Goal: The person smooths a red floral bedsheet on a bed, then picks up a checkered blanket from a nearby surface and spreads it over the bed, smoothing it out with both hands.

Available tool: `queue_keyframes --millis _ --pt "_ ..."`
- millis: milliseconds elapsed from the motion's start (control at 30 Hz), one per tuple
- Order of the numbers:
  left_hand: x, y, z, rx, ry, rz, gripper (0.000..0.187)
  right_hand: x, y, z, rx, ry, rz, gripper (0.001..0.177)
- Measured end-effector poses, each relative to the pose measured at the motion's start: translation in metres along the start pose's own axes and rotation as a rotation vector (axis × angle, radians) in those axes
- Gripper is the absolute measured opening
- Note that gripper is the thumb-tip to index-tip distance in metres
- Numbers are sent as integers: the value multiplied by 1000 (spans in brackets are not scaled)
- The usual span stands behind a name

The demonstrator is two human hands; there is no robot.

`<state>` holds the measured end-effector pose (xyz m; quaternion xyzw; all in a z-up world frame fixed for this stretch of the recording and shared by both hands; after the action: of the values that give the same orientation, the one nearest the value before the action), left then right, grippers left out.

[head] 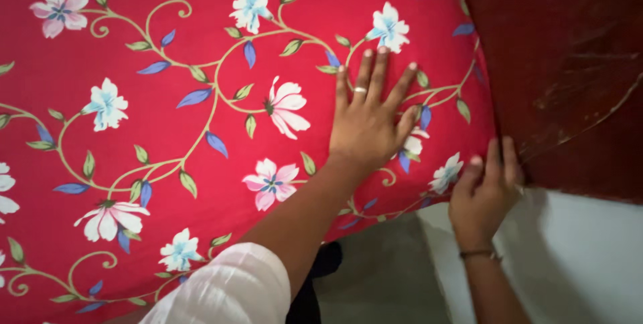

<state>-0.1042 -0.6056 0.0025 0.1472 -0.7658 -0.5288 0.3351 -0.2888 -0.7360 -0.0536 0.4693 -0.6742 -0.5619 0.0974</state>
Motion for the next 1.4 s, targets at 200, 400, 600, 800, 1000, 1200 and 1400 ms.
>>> queue_keyframes --millis 200,400,600,800,1000,1200,1400 --pt "0 -6 1 8 -23 65 59 -72 8 -71 -20 311 -142 54" --pt "22 -28 5 -45 -193 29 51 -107 -43 -159 -338 404 -33 55" --pt "89 -17 40 28 -459 216 31 -99 -44 -172 -372 434 -97 49" --pt "-8 25 -7 301 1 190 34 -83 -55 -178 -352 467 -241 47" --pt "-26 12 -28 115 181 -10 64 -81 -43 -146 -113 444 65 63" --pt "-31 -1 -26 84 197 -24 65 -41 -12 -96 -201 78 -21 82" --pt "-2 -13 -28 164 109 -101 62 -17 -9 -57 -122 -87 -69 73"
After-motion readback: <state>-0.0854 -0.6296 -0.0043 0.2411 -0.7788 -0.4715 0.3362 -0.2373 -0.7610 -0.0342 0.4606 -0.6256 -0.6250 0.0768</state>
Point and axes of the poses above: each hand's wrist, its own z-axis away from the middle knuckle, its own y-axis out of the back of the hand, x = y × z, the point moved 3 cm from there along -z, towards the middle knuckle, and after that the axes turned 8 degrees about z, right-handed, at the moved point
